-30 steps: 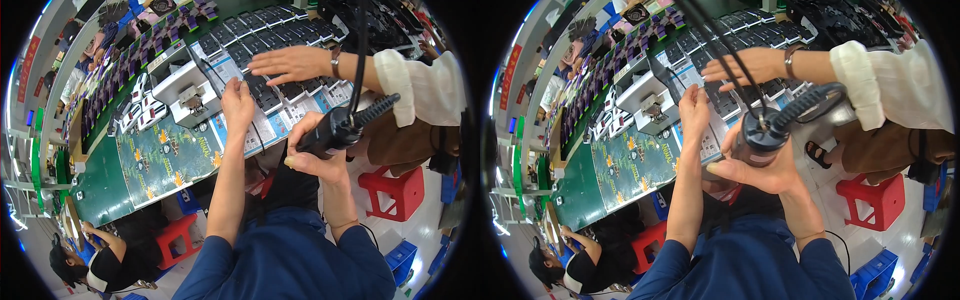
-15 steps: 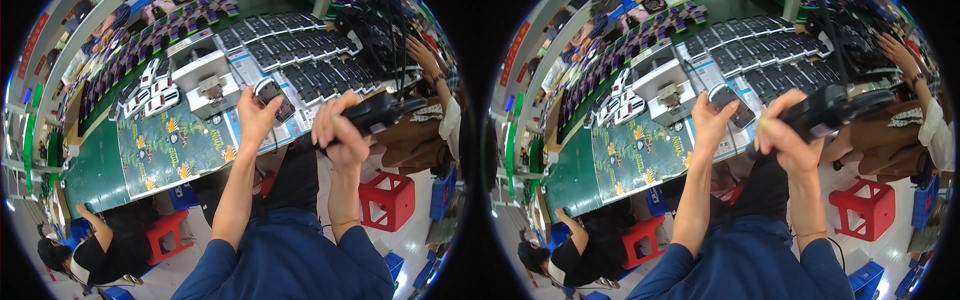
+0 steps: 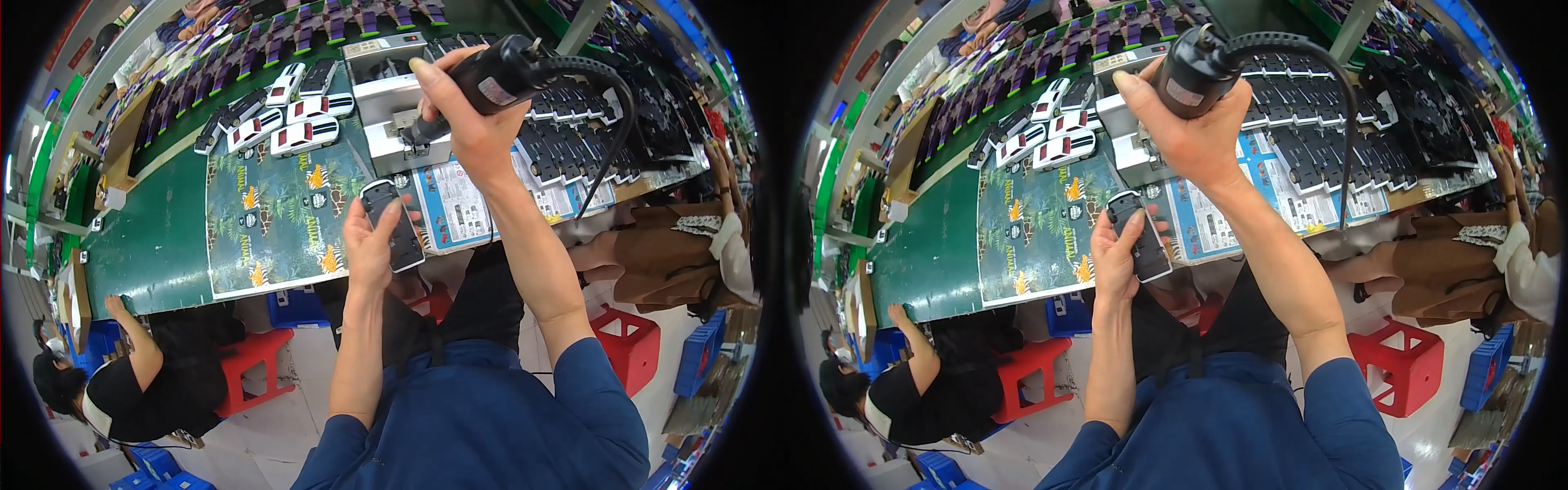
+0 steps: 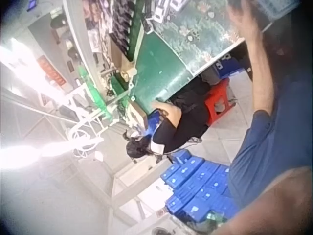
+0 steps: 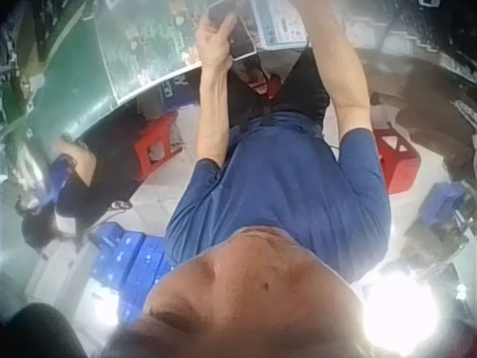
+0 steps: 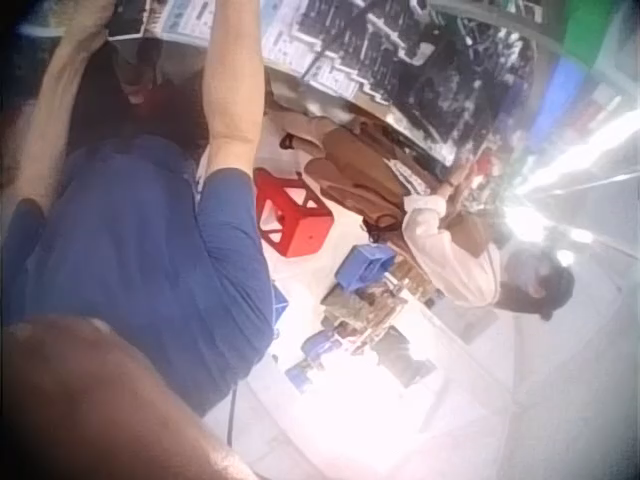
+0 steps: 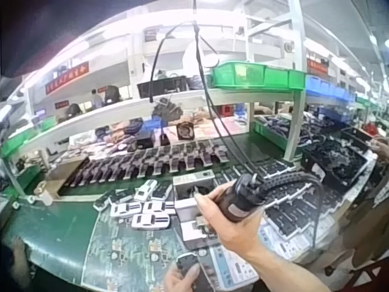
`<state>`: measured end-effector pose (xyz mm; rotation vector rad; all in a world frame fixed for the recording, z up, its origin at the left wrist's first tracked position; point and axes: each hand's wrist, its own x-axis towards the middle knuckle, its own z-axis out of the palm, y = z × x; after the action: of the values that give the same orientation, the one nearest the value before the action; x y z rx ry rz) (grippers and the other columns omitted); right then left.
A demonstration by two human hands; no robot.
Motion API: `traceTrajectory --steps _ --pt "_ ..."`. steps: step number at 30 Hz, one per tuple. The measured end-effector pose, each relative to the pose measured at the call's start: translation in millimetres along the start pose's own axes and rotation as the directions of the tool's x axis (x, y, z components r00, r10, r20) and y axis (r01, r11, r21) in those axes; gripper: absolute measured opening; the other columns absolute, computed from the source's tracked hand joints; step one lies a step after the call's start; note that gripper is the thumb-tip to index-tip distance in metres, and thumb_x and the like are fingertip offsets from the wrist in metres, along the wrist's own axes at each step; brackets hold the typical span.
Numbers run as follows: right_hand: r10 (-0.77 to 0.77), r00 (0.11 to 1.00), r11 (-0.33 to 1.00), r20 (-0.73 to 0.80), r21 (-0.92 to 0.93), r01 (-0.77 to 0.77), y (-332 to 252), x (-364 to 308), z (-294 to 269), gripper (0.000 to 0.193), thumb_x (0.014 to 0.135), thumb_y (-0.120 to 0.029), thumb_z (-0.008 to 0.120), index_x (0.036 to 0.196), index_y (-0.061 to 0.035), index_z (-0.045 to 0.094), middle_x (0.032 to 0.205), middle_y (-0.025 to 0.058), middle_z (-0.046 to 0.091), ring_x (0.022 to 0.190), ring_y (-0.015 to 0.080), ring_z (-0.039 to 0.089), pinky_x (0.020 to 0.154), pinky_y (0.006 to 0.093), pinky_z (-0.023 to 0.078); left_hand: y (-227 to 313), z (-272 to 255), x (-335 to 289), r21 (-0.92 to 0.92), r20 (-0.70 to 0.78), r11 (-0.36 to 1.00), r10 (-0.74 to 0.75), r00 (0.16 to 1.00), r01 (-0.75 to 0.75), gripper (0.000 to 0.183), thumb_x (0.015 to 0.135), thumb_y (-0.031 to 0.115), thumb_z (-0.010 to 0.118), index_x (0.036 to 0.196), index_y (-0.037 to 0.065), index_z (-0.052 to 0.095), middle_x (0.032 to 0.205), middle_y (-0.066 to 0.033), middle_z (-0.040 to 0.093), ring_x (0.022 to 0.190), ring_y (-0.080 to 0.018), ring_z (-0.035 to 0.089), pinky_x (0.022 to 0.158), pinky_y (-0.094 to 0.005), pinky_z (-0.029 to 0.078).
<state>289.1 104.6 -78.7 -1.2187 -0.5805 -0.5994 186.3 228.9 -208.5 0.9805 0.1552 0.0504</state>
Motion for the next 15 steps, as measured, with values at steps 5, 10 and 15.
traceTrajectory --steps 5,10,15 --pt "-0.035 0.999 0.993 0.037 -0.111 0.039 13 -1 7 0.011 0.082 -0.003 0.075 0.080 0.0001 0.064 0.062 0.0027 0.060 0.048 0.0092 0.057 0.046 0.0217 0.044 3 4 3 -0.013 0.008 0.999 -0.053 0.999 0.053 0.022 0.092 0.010 0.067 0.110 0.002 0.057 0.101 -0.0153 0.070 0.078 -0.0194 0.071 0.062 -0.0310 0.062" --pt "0.020 0.997 0.992 0.073 -0.122 -0.011 14 7 17 0.017 0.079 -0.007 0.077 0.070 -0.0013 0.064 0.058 -0.0004 0.061 0.049 0.0054 0.055 0.048 0.0214 0.043 3 -4 7 -0.121 -0.005 0.988 -0.100 0.995 0.099 0.017 0.094 0.009 0.061 0.109 0.001 0.058 0.100 -0.0181 0.070 0.083 -0.0233 0.072 0.074 -0.0370 0.062" --pt "0.274 0.956 0.958 0.103 0.057 -0.281 -1 -5 1 0.016 0.080 -0.009 0.078 0.074 -0.0008 0.065 0.058 0.0013 0.060 0.047 0.0077 0.056 0.046 0.0214 0.044 -2 -2 7 -0.088 0.025 0.992 -0.086 0.996 0.088 0.020 0.094 0.007 0.061 0.113 0.000 0.059 0.104 -0.0172 0.069 0.086 -0.0226 0.072 0.073 -0.0346 0.063"
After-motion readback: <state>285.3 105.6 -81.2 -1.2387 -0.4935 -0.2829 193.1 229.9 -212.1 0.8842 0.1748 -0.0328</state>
